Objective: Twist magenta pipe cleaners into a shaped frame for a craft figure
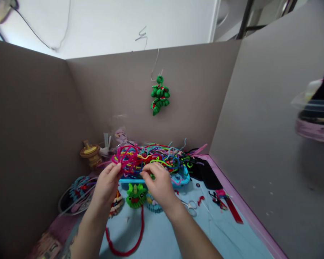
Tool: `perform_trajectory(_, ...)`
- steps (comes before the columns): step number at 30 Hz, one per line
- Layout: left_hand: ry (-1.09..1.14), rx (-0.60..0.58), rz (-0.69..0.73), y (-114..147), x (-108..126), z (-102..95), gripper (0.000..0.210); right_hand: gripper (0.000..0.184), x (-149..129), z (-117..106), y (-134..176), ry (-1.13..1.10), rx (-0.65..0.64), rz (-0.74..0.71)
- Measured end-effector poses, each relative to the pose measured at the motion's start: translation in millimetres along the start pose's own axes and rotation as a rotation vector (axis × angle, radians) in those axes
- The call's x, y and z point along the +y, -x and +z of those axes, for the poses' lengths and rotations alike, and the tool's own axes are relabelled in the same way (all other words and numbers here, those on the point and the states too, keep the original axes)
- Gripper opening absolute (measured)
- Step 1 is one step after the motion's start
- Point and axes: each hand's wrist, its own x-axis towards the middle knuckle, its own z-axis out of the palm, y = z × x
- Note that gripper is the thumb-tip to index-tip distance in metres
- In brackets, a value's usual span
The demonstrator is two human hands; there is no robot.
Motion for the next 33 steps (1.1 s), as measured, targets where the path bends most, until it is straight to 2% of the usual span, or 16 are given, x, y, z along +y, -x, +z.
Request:
perform_trajectory(4, -0.076, -0.127, -0.024, 8.8, -3.7, 7.0, 0.022, 0.01, -5.9, 5.7, 4.8, 0.024, 0.131, -0.186)
perform_trajectory(9, -0.113, -0.251, -0.055, 17.4, -0.4, 15.6, 0.017, 0.001, -8.7, 6.0, 6.8, 0.061, 0.255, -0.24)
perform_trajectory(13, -0.126, -0.278, -0.088, 20.2, 3.3, 18.3, 0.02, 0.004, -9.2, 2.9, 6.5, 0.081, 0.319, -0.254)
perform_trajectory(18, -0.15, -0.305, -0.116, 19.8, 3.5, 16.2, 0.021, 0.005, -10.5, 2.2, 6.8, 0.117, 0.318, -0.3)
perform_trajectory(25, -0.138, -0.334, -0.075, 19.5, 3.8, 16.5, 0.019, 0.007, -10.9, 4.3, 6.8, 0.131, 0.292, -0.318)
perform_trajectory(33, -0.183, -0.309, -0.051, 19.3, 6.4, 16.1, 0.021, 0.011, -4.9, 6.1, 8.0, 0.121, 0.215, -0.334)
